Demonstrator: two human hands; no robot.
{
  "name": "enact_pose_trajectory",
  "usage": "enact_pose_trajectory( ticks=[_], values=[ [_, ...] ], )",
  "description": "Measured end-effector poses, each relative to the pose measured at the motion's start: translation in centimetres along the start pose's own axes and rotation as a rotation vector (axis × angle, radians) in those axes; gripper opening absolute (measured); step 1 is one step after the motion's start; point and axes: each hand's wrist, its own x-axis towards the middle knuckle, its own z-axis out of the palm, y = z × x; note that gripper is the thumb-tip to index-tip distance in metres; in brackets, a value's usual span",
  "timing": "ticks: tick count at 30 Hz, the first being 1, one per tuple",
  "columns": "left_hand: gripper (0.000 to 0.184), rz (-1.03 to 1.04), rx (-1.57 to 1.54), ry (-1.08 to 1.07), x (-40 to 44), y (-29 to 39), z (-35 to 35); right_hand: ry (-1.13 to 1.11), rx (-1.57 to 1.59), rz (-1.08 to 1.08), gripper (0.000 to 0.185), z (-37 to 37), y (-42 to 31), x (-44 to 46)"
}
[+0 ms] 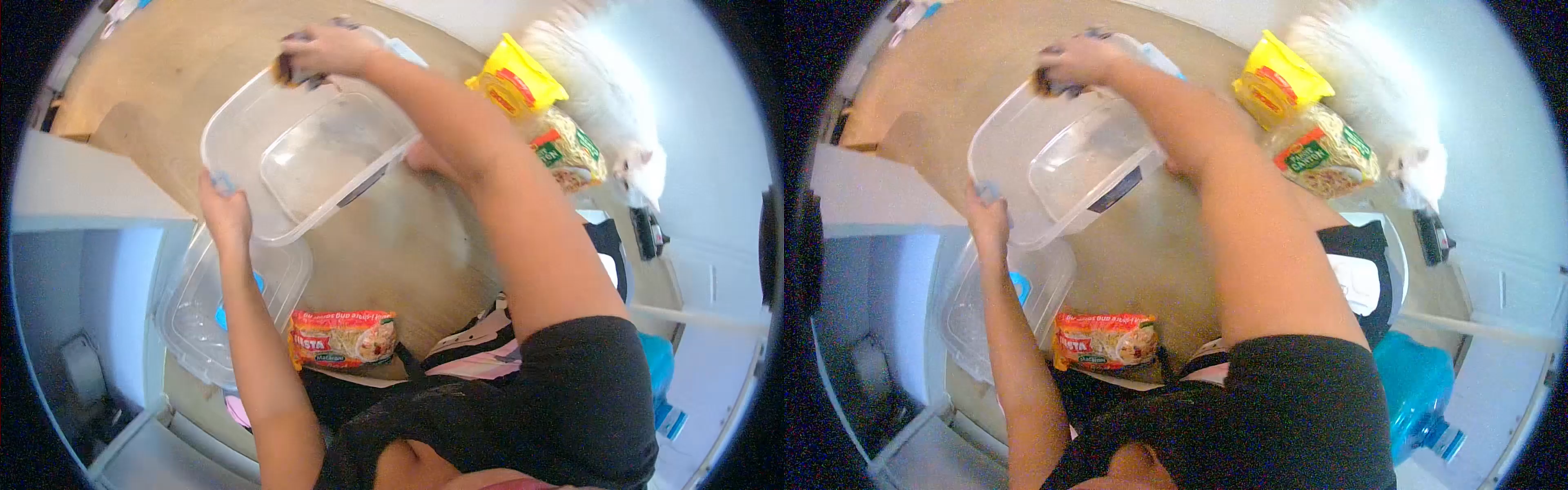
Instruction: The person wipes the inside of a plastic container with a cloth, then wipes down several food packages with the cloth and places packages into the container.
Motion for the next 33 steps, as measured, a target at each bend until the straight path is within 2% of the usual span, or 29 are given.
enact_pose_trajectory(
  ticks=[2, 3, 4, 5, 6, 8, 10, 12, 13, 15, 17, 19, 21, 23, 25, 27, 30, 33],
  values=[
    [0.061, -0.009, -0.035, -0.007, 0.0, 0.2, 0.2, 0.142, 0.3, 0.081, 0.018, 0.3, -3.6, 2.2],
    [0.061, -0.028, -0.02, -0.012, 0.0, 0.6, 0.0, 0.102, 0.516, 0.072, 0.019, -0.5, -5.7, 2.9],
    [0.062, -0.05, -0.009, -0.014, -0.1, 0.7, 0.0, 0.197, 0.506, -0.054, 0.019, 0.6, -7.6, 3.7],
    [0.062, -0.055, -0.007, -0.02, -0.2, 0.4, 0.1, 0.123, 0.54, -0.141, 0.02, 0.6, -9.3, 4.0],
    [0.062, -0.055, -0.07, -0.026, -0.2, -0.1, 0.2, -0.048, 0.561, -0.226, 0.021, -0.5, -10.5, 4.3],
    [0.062, -0.06, -0.133, -0.025, -0.8, -0.6, 0.1, -0.124, 0.566, -0.249, 0.021, 0.2, -12.5, 4.0],
    [0.063, 0.081, -0.124, 0.085, -2.7, -0.4, -0.2, -0.206, 0.602, -0.278, 0.024, 1.5, -13.7, 3.7],
    [0.064, 0.109, -0.076, 0.146, -4.6, 0.0, -0.2, -0.309, 0.602, -0.031, 0.028, 2.9, -15.6, 1.8],
    [0.065, 0.171, -0.046, 0.187, -5.3, 0.2, -0.4, -0.261, 0.604, 0.001, 0.031, 4.4, -16.5, 0.7],
    [0.067, 0.122, -0.104, 0.178, -6.5, 1.4, -0.9, -0.201, 0.608, 0.029, 0.035, 5.0, -17.4, 0.2],
    [0.068, 0.076, -0.195, 0.155, -7.0, 2.0, -1.0, -0.382, 0.605, 0.216, 0.04, 4.2, -17.7, 0.4],
    [0.07, 0.128, -0.16, 0.169, -7.4, 2.2, -1.2, -0.322, 0.574, 0.166, 0.041, 6.3, -17.1, 0.2],
    [0.07, 0.099, -0.142, 0.16, -7.7, 2.7, -1.5, -0.055, 0.439, 0.134, 0.04, 7.6, -15.3, -0.7],
    [0.07, 0.066, -0.134, 0.156, -7.9, 3.0, -1.8, -0.211, 0.379, 0.279, 0.038, 9.0, -13.0, -2.9],
    [0.07, 0.083, -0.166, 0.141, -8.2, 3.3, -1.9, -0.239, 0.2, 0.314, 0.036, 7.9, -10.7, -5.4],
    [0.07, 0.105, -0.183, 0.15, -8.4, 2.8, -1.6, -0.434, 0.216, 0.498, 0.029, 6.6, -8.6, -7.9],
    [0.07, 0.144, -0.172, 0.172, -8.7, 2.8, -1.6, -0.536, 0.241, 0.578, 0.023, 2.0, -7.9, -9.3],
    [0.069, 0.152, -0.157, 0.186, -9.0, 3.2, -1.5, -0.552, 0.253, 0.457, 0.023, 0.5, -10.0, -11.3]
  ],
)
